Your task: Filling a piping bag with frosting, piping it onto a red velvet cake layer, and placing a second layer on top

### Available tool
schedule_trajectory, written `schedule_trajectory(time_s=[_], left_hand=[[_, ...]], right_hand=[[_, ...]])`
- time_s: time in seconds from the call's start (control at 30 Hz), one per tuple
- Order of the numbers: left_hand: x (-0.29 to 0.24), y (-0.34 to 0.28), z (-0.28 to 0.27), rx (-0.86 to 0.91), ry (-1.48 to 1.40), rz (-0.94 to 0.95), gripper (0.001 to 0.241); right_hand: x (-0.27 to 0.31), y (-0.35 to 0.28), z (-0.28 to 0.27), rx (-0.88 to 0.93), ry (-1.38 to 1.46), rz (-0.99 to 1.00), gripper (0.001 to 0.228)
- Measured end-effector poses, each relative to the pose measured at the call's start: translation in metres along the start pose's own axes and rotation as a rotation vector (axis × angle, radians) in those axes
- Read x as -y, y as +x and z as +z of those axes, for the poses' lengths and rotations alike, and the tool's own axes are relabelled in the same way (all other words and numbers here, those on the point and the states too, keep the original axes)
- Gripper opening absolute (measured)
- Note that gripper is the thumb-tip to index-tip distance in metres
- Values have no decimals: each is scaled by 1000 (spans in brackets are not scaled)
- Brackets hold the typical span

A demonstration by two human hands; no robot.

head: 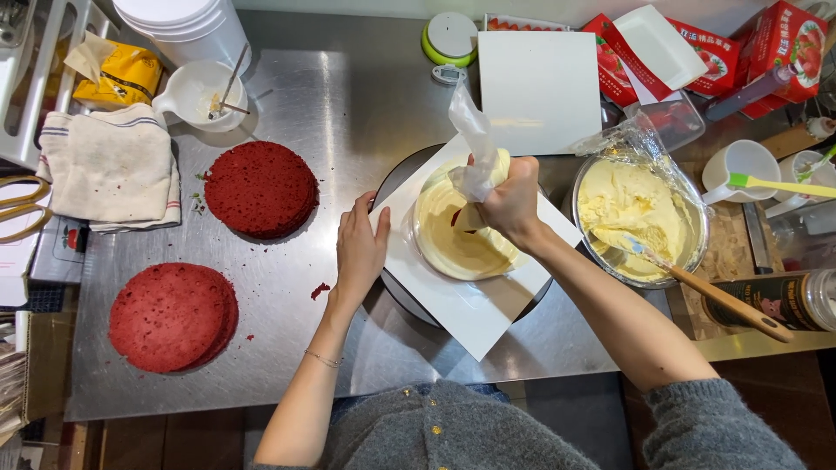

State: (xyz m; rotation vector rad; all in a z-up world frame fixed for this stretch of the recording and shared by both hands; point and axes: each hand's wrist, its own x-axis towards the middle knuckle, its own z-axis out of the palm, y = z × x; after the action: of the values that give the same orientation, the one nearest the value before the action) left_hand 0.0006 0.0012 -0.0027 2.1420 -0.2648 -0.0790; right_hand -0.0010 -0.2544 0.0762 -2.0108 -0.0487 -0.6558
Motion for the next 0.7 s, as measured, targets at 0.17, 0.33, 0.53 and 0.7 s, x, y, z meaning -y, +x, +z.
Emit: schedule_trajectory(time_s=[0.17, 0.33, 0.53, 0.7], left_hand=[[1, 1, 1, -3, 15, 9, 47], [0, 0, 1, -9, 26, 17, 45], [1, 3, 1, -20, 28, 34, 43], [13, 9, 5, 0, 32, 34, 46]], right_hand=[[-50, 18, -6, -49, 5, -44, 53], [-52, 19, -32, -30, -70, -39, 57], [-19, 5, -29, -23, -77, -2, 56], [-23, 5, -9, -48, -53, 48, 49]])
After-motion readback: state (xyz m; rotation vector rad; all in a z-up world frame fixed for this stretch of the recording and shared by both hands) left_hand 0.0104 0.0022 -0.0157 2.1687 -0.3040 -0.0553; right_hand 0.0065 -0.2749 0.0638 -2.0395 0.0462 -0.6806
